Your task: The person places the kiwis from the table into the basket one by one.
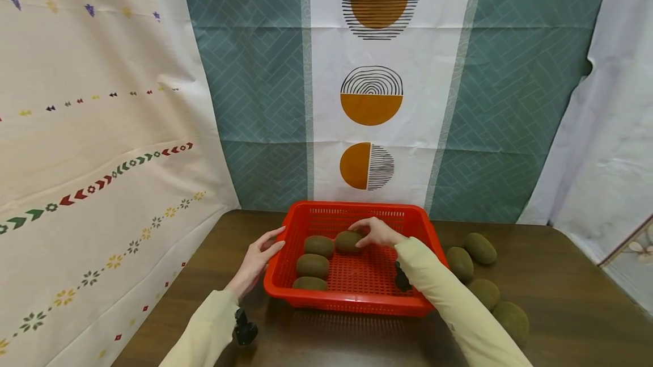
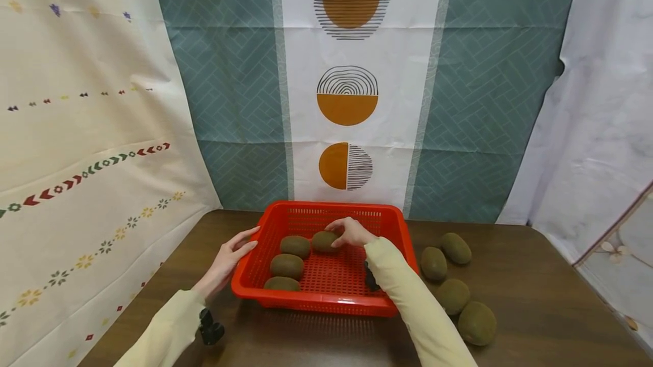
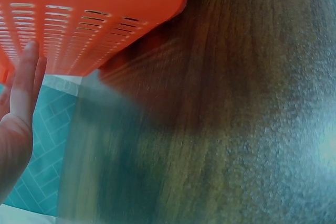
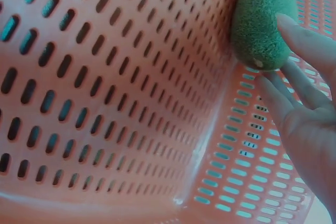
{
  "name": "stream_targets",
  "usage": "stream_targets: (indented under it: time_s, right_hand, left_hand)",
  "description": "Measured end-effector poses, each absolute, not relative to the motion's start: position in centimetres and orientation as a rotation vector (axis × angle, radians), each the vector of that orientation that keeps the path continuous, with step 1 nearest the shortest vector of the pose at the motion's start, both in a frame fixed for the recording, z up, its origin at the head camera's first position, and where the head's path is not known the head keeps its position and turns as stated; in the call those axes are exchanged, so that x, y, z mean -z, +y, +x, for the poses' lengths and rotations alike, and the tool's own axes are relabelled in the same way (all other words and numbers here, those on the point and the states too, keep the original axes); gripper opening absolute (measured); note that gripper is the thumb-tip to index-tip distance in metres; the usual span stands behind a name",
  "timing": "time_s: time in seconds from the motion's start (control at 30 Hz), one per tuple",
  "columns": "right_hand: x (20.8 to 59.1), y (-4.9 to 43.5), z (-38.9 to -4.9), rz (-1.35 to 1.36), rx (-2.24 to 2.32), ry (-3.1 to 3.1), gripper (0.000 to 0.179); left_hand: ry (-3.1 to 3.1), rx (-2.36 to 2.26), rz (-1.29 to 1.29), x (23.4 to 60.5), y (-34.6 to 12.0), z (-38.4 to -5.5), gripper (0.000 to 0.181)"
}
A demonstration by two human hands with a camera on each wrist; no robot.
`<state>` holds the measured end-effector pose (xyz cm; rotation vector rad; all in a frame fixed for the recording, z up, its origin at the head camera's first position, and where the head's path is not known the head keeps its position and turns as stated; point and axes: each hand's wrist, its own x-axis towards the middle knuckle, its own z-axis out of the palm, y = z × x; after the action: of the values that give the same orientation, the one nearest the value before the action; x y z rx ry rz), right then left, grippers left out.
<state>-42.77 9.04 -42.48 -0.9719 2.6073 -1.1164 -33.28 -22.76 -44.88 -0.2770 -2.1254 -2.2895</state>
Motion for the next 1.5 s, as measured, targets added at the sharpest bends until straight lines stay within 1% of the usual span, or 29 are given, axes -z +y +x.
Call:
stream_targets:
  time_s: [0.33, 0.77, 1.13, 1.37, 1.5]
  right_hand:
    - [40.5, 9.4, -42.0, -0.965, 1.259, 2.521, 0.034]
    - [36.9, 10.2, -40.8, -1.004, 1.258, 2.682, 0.029]
    - [34.4, 11.7, -39.0, -0.866, 1.404, 2.62, 0.035]
    - [33.1, 13.9, -38.2, -0.851, 1.546, 2.578, 0.041]
    - [32.8, 15.3, -37.6, -0.855, 1.567, 2.591, 0.039]
  left_hand:
    - [-2.125, 2.301, -0.272, 45.1, -22.8, -33.2, 0.044]
    - [-2.142, 2.276, -0.272, 44.8, -22.8, -33.3, 0.044]
    - [-2.125, 2.289, -0.262, 44.9, -22.7, -33.2, 0.044]
    - [-2.132, 2.285, -0.271, 44.9, -22.8, -33.2, 0.046]
    - [-2.144, 2.273, -0.268, 44.9, -22.8, -33.1, 0.046]
